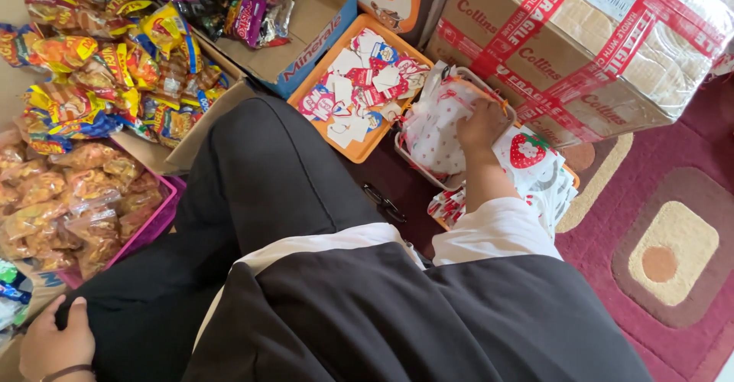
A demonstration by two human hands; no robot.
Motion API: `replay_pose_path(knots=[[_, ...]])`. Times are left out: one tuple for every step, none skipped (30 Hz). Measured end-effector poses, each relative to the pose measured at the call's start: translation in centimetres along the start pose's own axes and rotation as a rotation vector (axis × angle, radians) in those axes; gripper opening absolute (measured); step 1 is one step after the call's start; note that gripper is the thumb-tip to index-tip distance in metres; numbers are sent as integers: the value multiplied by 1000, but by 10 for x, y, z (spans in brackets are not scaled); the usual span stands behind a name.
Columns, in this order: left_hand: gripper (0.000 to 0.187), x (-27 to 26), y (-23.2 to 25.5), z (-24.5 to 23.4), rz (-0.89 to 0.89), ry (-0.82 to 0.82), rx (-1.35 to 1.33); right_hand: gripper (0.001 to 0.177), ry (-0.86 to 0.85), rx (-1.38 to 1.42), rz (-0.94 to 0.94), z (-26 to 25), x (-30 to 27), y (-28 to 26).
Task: Packaging small snack packets into decorative drawstring bags.
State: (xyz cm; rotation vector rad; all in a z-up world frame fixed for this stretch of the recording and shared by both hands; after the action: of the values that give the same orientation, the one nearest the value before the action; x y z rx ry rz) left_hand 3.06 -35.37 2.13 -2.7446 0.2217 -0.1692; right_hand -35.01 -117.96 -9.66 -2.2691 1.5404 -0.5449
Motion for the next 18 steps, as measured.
replay_pose_path(knots=[[37, 1, 0, 1, 1, 0, -1, 42, 1, -1, 1, 1, -2, 5], [39, 2, 0, 4, -1, -20, 42, 27, 53, 71, -71, 0, -4, 8], [41, 3, -1, 6, -5, -40, 85, 14, 104, 143, -144, -1, -6, 10], [41, 3, -1, 9, -5, -41, 82, 14, 105, 142, -145, -4, -6, 9], [39, 1, -2, 10, 11, 3, 80, 9, 105, 196, -160, -7, -7, 7], [37, 0, -3, 11, 27, 47, 78, 5, 106, 250, -174, -9, -8, 5], [37, 1, -3, 10, 27, 46, 78, 5, 104, 249, -174, -14, -7, 1], [36, 1, -3, 10, 9, 24, 58, 5, 156, 296, -225, -21, -6, -5], [36, 3, -2, 9, -6, 3, 39, 5, 208, 342, -273, -29, -6, -10], [36, 2, -3, 10, -4, 2, 41, 5, 208, 342, -271, -28, -3, -9], [37, 3, -2, 11, -1, 2, 66, 3, 269, 277, -281, -30, 0, -8], [38, 4, -3, 11, 2, 2, 91, 3, 330, 212, -291, -32, 3, -8], [38, 3, 0, 9, 1, 4, 88, 3, 332, 212, -293, -37, 5, -14], [38, 3, 1, 7, -14, -8, 83, 7, 317, 251, -254, -42, 7, -19], [37, 1, 2, 5, -32, -21, 76, 11, 300, 291, -219, -48, 11, -25], [37, 2, 1, 7, -36, -21, 73, 11, 301, 291, -224, -56, 13, -35], [36, 2, 0, 8, -22, 1, 56, 11, 289, 316, -255, -63, 16, -46], [35, 2, -1, 10, -9, 23, 39, 11, 278, 341, -285, -71, 18, -58]])
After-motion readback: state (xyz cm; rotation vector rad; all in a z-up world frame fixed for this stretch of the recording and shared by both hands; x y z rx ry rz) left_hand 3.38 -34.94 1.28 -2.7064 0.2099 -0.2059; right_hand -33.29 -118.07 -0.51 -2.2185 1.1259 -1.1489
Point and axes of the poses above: each hand's wrist, its own x-axis towards the middle knuckle, its own z-axis out of the palm, y = z × x, the point moved 3 cm from there along x, towards the middle knuckle, and after that the axes turned 12 degrees about x, right-handed, at the moved point
